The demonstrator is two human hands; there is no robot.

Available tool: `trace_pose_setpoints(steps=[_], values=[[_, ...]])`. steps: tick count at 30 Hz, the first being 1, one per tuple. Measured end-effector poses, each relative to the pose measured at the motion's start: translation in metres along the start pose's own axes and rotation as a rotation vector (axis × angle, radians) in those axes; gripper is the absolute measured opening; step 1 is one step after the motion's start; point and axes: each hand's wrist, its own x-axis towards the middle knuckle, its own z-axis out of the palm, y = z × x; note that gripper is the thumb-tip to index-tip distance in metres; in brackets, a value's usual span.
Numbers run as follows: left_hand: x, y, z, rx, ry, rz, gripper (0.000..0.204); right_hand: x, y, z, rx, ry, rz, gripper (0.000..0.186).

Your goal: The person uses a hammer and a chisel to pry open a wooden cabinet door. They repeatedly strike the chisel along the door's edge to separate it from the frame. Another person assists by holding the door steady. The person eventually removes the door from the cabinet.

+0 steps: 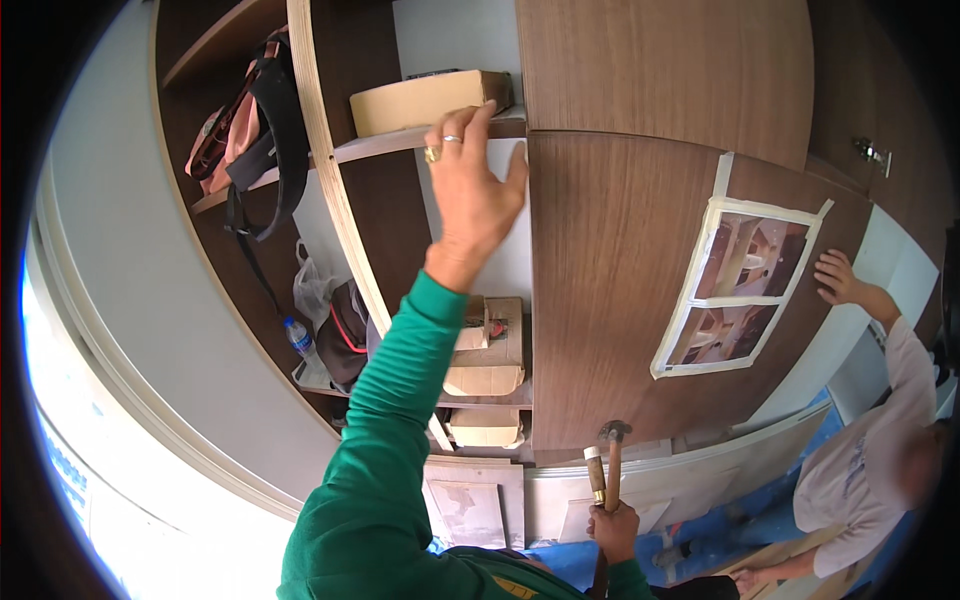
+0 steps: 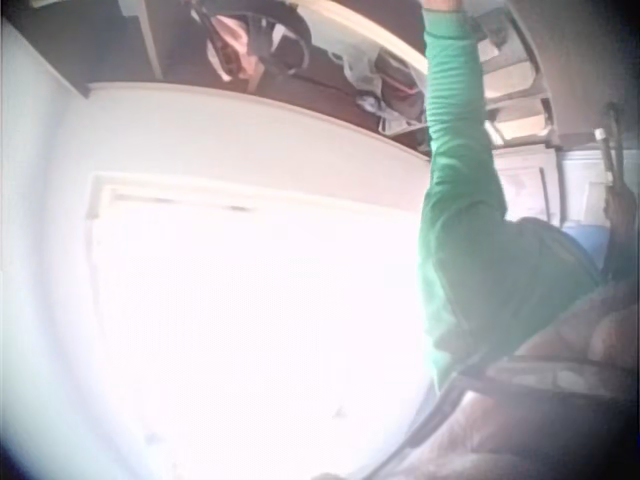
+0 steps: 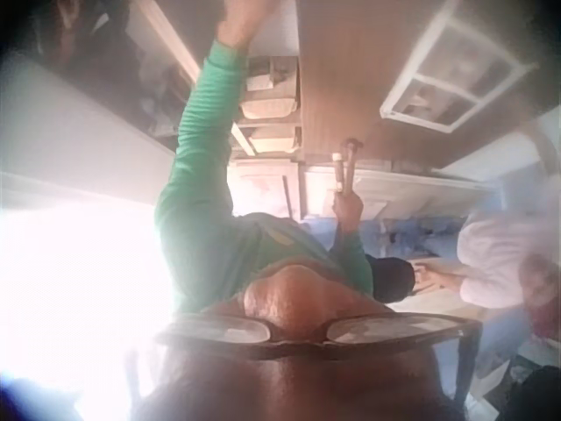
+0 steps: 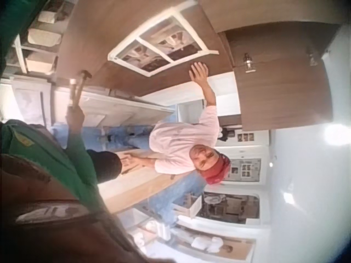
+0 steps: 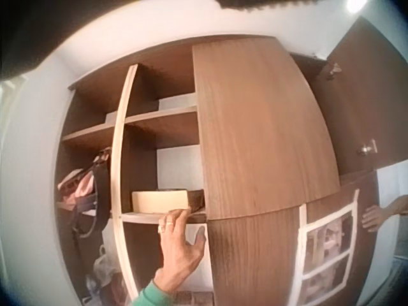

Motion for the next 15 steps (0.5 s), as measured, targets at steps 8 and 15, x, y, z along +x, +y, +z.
trace_pose_setpoints(steps=[8, 15], values=[[0.023, -0.059, -0.019, -0.007, -0.275, 0.255, 0.040, 0.010, 0.010, -0.004, 0.049, -0.024, 0.048, 0.012], [0.019, -0.045, 0.004, -0.083, -0.197, 0.216, 0.033, -0.004, -0.005, -0.003, 0.054, -0.064, 0.080, 0.015]])
